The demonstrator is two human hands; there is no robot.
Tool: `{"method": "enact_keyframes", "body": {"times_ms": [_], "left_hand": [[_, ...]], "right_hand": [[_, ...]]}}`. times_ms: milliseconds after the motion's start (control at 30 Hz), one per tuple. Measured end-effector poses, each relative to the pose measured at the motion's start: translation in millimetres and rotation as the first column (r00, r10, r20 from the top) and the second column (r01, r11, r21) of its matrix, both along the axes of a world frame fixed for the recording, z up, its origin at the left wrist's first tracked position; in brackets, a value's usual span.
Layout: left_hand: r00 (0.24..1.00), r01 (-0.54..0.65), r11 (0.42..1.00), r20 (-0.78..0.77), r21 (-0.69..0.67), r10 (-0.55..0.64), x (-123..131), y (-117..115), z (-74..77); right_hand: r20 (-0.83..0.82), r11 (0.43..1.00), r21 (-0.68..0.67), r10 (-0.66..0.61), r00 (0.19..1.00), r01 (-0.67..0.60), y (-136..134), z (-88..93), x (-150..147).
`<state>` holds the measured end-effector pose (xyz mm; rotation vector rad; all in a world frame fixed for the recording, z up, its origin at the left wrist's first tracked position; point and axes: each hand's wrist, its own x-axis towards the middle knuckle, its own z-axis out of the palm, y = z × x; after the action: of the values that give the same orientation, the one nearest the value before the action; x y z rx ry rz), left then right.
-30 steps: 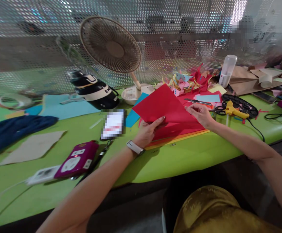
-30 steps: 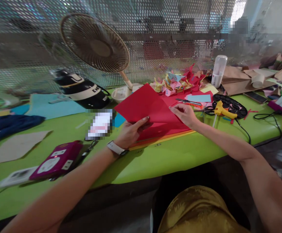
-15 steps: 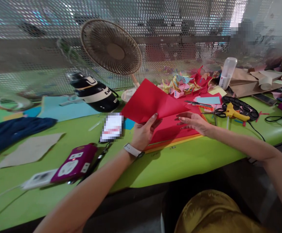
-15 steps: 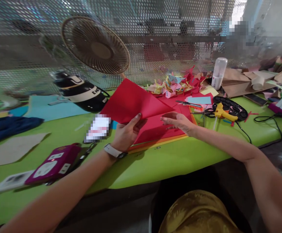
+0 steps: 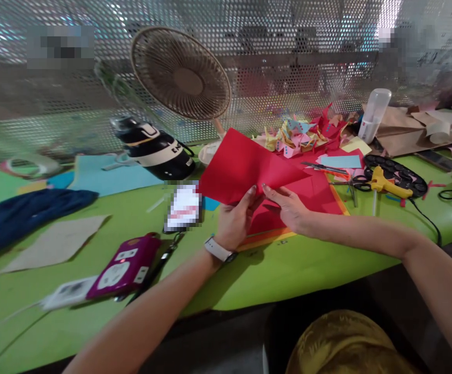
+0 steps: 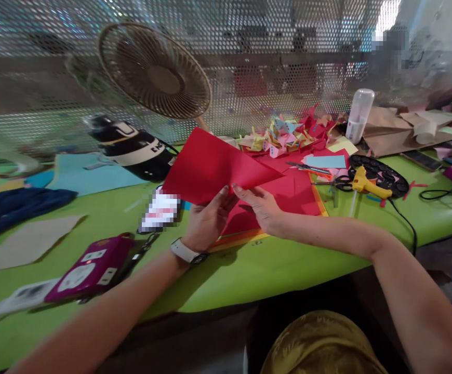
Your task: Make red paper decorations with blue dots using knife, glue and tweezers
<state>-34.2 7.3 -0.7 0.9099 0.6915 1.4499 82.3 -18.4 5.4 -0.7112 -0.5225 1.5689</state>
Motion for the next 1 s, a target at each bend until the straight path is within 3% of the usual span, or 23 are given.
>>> {"method": "enact_keyframes", "body": {"times_ms": [233, 367, 567, 1000], "left_hand": [[1.000, 0.004, 1.000, -0.023, 0.026, -0.003, 1.3, -3.2, 0.6], [1.000, 0.025, 0.998, 0.000, -0.049, -0.025, -0.6, -1.4, -0.9], [0.998, -0.041, 0.990, 0.047, -0.137, 0.048, -1.7, 4.9, -3.8], [0.996, -0.044, 0.976, 0.064, -0.215, 0.059, -2.9, 6.9, 0.4]], "right_hand": [[0.011, 0.998, 0.022, -0.058, 0.998, 0.058, 11.1, -2.9, -5.7], [-0.008, 0.999, 0.009, -0.038, 0.999, 0.038, 11.3, -2.4, -0.4], [-0.026, 0.999, 0.012, -0.034, 0.999, 0.034, 6.0, 4.3, 24.3], [0.018, 0.993, 0.064, -0.098, 0.995, 0.097, -8.4, 4.6, 73.3]]}}
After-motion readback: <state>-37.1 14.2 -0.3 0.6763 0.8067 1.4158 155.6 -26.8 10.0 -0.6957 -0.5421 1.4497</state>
